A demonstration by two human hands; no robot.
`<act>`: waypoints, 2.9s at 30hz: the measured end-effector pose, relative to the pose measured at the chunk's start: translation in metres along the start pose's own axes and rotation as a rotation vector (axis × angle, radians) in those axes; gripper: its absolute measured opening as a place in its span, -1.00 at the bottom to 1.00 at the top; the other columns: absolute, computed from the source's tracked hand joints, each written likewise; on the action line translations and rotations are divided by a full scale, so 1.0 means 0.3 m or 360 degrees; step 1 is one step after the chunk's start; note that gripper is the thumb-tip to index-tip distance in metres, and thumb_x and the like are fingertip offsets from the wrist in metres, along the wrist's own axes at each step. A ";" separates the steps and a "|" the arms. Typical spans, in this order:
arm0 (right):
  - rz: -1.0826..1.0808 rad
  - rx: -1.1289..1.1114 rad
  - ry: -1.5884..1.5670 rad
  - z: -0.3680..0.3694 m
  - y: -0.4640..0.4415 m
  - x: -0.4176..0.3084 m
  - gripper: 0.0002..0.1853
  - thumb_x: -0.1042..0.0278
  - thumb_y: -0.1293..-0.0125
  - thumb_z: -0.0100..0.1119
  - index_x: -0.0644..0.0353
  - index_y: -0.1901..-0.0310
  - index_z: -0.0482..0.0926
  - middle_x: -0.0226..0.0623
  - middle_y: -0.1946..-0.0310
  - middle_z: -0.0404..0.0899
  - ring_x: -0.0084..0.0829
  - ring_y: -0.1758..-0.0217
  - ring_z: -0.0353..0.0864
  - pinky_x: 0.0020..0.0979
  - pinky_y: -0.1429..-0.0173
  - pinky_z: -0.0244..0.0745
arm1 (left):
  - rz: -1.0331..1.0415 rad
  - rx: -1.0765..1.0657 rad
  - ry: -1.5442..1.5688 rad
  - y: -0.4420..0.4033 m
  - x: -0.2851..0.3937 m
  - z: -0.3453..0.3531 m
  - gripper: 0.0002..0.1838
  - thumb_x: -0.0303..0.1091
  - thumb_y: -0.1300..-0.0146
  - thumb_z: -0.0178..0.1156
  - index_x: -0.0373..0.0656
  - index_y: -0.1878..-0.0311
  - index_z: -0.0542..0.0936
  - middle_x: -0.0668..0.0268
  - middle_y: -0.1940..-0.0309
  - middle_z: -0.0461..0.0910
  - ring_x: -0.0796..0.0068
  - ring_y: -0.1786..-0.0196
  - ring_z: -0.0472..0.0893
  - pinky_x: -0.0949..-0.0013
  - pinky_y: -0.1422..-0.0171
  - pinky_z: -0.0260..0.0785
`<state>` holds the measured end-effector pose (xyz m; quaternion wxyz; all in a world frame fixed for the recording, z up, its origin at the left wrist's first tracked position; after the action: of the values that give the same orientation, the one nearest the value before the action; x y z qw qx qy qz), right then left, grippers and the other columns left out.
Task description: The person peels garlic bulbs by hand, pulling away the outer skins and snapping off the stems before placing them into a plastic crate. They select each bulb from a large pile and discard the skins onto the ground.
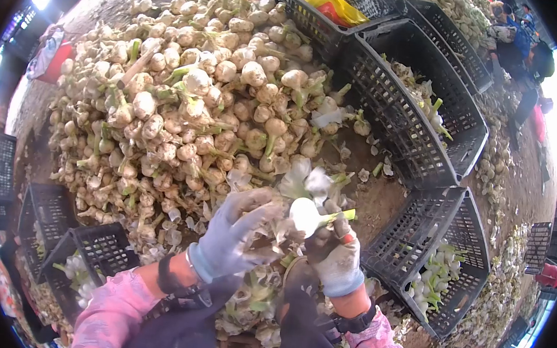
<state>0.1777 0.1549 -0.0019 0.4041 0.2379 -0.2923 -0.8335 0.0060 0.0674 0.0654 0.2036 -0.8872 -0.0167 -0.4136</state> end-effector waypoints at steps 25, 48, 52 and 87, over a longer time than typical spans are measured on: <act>-0.1755 0.0238 0.3029 0.303 -0.679 -0.343 -0.39 0.49 -0.12 0.26 -0.01 -0.27 0.45 -0.16 -0.25 0.44 -0.05 -0.21 0.53 -0.24 -0.34 0.40 | -0.1489 0.0633 0.0263 0.367 -0.177 -0.583 -0.41 -0.37 -0.12 0.21 -0.34 -0.25 0.43 0.20 0.00 0.58 0.36 -0.04 0.59 0.38 -0.15 0.42; -0.1461 -0.0859 0.2515 0.241 0.024 0.067 -0.48 0.54 -0.17 0.27 0.28 -0.20 0.43 -0.18 -0.12 0.53 -0.21 -0.16 0.56 -0.22 -0.28 0.42 | -0.1011 -0.0033 0.1478 0.016 -0.182 0.066 -0.08 -0.12 -0.17 0.42 -0.30 -0.44 0.12 0.16 -0.24 0.32 0.36 -0.26 0.38 0.30 -0.35 0.30; -0.0442 -0.0355 0.1589 0.137 0.023 0.048 -0.60 0.36 -0.38 0.23 0.30 -0.18 0.45 -0.29 -0.01 0.58 -0.54 -0.08 0.52 -0.48 -0.19 0.45 | -0.0389 -0.0313 -0.0019 -0.002 -0.051 0.014 0.06 -0.03 0.03 0.54 -0.28 -0.44 0.16 0.04 -0.17 0.37 0.13 -0.16 0.46 0.17 -0.24 0.37; -0.1158 -0.1077 0.2480 0.179 0.001 0.021 -0.53 0.50 0.11 0.36 -0.02 0.04 0.70 -0.34 0.20 0.65 -0.22 0.08 0.59 -0.32 -0.05 0.41 | -0.1447 -0.1470 0.2684 0.195 -0.016 0.174 -0.49 -0.16 -0.16 0.31 -0.27 -0.09 0.49 0.44 0.28 0.53 0.68 0.35 0.46 0.56 0.29 0.31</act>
<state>0.1403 0.1654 0.0358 0.2480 0.6778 0.4141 -0.5546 0.0524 0.0340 0.0115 -0.3808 -0.2154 -0.0414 -0.8983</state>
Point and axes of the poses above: each hand's wrist, its own y-axis away from the middle knuckle, its own z-axis out of the palm, x = y × z, the point moved 5 cm from there along -y, towards the middle knuckle
